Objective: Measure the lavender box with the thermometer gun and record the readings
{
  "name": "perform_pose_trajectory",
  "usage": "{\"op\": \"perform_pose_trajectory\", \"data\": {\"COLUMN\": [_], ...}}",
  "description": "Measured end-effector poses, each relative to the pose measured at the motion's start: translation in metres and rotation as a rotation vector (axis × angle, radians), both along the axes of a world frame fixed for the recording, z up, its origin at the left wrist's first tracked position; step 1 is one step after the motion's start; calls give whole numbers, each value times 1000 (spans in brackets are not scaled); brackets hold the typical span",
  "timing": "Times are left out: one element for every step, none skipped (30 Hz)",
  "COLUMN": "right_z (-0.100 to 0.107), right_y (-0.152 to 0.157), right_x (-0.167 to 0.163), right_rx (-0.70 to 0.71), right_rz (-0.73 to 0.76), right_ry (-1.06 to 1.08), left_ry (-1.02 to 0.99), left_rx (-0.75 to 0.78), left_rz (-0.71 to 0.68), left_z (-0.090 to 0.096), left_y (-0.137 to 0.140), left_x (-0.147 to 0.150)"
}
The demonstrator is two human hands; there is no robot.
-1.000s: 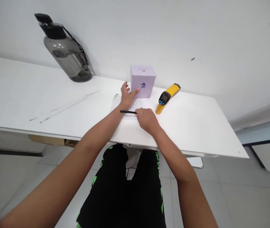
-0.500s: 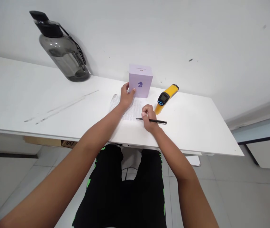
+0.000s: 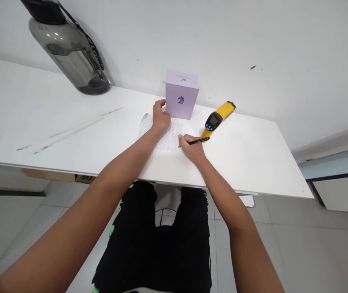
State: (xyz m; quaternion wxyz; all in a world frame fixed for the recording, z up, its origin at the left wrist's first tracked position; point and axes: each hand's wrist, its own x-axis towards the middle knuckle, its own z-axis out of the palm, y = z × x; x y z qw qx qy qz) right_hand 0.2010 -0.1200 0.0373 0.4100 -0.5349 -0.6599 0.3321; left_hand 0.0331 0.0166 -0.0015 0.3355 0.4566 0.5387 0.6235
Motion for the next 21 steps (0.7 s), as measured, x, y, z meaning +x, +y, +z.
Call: {"op": "perform_pose_trajectory", "data": {"right_z": [0, -1, -1, -1, -1, -1, -1, -1, -1, 0, 0, 0, 0, 0, 0, 0, 1, 1, 1, 1, 1], "right_y": [0, 0, 0, 0, 1, 1, 2, 3, 3, 3, 2, 2, 1, 0, -1, -1, -2, -2, -3, -3, -2], "right_x": [0, 0, 0, 0, 0, 0, 1, 1, 1, 1, 1, 1, 1, 1, 0, 0, -1, -1, -2, -2, -2], "right_rx": [-1, -2, -3, -3, -2, -2, -4, -9, -14, -19, -21, -18, -11, -2, 6, 13, 18, 20, 21, 22, 22], "right_rz": [-4, -9, -12, -13, -11, -6, 2, 11, 20, 26, 29, 27, 22, 14, 4, -5, -15, -24, -32, -39, -45], "right_ry": [-5, -8, -9, -8, -7, -6, -7, -9, -12, -16, -18, -19, -19, -19, -17, -14, -12, -10, -8, -5, 0], "left_ry": [2, 4, 3, -2, -10, -22, -36, -52, -67, -82, -93, -100, -104, -103, -99, -92, -83, -75, -69, -64, -61], "left_rx": [-2, -4, -5, -4, -1, 5, 14, 24, 34, 44, 50, 53, 52, 49, 44, 37, 30, 22, 17, 13, 12], "left_rz": [-1, -3, -5, -7, -11, -16, -24, -34, -44, -52, -55, -55, -50, -45, -40, -39, -39, -41, -42, -43, -43], "left_z": [0, 0, 0, 0, -1, -1, -2, -2, -2, -3, -3, -2, -2, -2, -2, -2, -2, -2, -2, -2, -2], "left_y": [0, 0, 1, 2, 2, 3, 3, 4, 4, 5, 5, 5, 5, 4, 4, 4, 4, 4, 4, 4, 4], "left_x": [0, 0, 0, 0, 0, 0, 0, -1, -1, -1, -1, -1, -1, -1, -1, -1, -1, -1, -1, -1, 0]}}
